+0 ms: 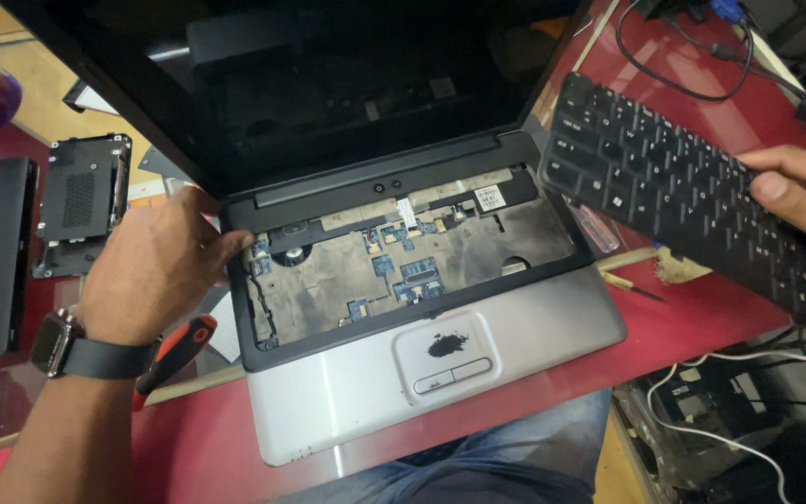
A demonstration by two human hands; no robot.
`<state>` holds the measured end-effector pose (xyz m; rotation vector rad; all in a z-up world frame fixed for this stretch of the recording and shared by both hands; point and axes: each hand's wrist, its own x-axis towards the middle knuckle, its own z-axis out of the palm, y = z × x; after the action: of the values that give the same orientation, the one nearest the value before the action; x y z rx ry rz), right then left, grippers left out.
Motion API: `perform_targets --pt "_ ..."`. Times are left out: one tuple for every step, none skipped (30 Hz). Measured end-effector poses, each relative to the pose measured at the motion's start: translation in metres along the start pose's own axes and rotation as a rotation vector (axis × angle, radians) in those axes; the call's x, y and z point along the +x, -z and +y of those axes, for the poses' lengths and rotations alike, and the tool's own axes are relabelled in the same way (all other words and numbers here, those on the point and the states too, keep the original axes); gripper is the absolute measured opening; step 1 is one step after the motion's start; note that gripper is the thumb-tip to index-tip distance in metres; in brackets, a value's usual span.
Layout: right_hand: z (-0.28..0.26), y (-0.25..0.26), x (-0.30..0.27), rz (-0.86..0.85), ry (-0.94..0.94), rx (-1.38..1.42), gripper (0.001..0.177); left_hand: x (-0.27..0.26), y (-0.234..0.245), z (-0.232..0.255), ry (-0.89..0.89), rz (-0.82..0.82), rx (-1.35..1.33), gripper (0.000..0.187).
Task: The person removes the keyboard from a silver laptop, disconnects the ribbon cable from the motherboard, and then reconnects it. They use a small tool to assist with the connector and then reposition the keyboard.
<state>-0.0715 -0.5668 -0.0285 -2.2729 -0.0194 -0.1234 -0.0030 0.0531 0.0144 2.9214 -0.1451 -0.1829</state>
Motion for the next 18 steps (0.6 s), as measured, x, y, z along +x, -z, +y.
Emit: perform_targets --pt "-0.002 0.000 -0.001 0.000 0.000 0.000 0.045 -0.001 0.001 0.001 0.000 0.001 0.000 0.042" --pt "-0.003 -0.001 -0.003 0.011 0.004 0.015 0.045 -0.001 0.001 0.001 0.020 -0.012 0.002 0.041" --pt "-0.005 -0.001 -0.004 0.021 0.007 0.030 0.046 -0.002 0.002 0.002 0.040 -0.024 0.004 0.040" --pt "0.032 0.015 0.006 0.022 0.004 0.030 0.046 -0.001 -0.003 -0.004 0.039 -0.025 0.004 0.040" --pt "0.068 0.031 0.016 0.038 0.065 -0.052 0.049 0.000 -0.008 -0.010 -0.004 0.019 0.010 0.044" --pt "0.105 0.047 0.025 0.056 0.124 -0.134 0.053 0.002 -0.012 -0.015 -0.049 0.064 0.016 0.047" --pt "0.120 0.049 0.028 0.058 0.121 -0.134 0.053 0.001 -0.012 -0.014 -0.052 0.062 0.018 0.047" --pt "0.135 0.052 0.031 0.097 0.128 -0.151 0.051 0.001 -0.011 -0.012 -0.051 0.068 0.047 0.045" --pt "0.150 0.055 0.034 0.137 0.135 -0.169 0.048 0.000 -0.011 -0.010 -0.050 0.075 0.075 0.043" --pt "0.160 0.058 0.033 0.141 0.131 -0.172 0.048 -0.001 -0.008 -0.005 -0.057 0.074 0.074 0.043" --pt "0.169 0.061 0.033 0.200 0.142 -0.199 0.044 -0.002 -0.005 0.000 -0.021 0.049 0.074 0.042" --pt "0.179 0.062 0.035 0.255 0.157 -0.224 0.040 -0.004 -0.002 0.004 0.019 0.026 0.076 0.040" --pt "0.182 0.063 0.036 0.256 0.156 -0.224 0.040 -0.003 -0.002 0.004 0.017 0.025 0.076 0.040" --pt "0.185 0.063 0.038 0.310 0.173 -0.249 0.036 -0.003 -0.002 0.004 0.025 0.023 0.083 0.041" --pt "0.188 0.064 0.041 0.365 0.191 -0.273 0.033 -0.003 -0.002 0.004 0.032 0.021 0.090 0.041" --pt "0.181 0.059 0.043 0.365 0.191 -0.272 0.033 -0.003 -0.002 0.003 0.033 0.022 0.091 0.041" --pt "0.173 0.054 0.046 0.356 0.198 -0.363 0.028 -0.003 -0.002 0.003 0.036 0.014 0.088 0.041" --pt "0.165 0.049 0.047 0.345 0.204 -0.452 0.025 -0.003 -0.002 0.003 0.039 0.005 0.086 0.041"
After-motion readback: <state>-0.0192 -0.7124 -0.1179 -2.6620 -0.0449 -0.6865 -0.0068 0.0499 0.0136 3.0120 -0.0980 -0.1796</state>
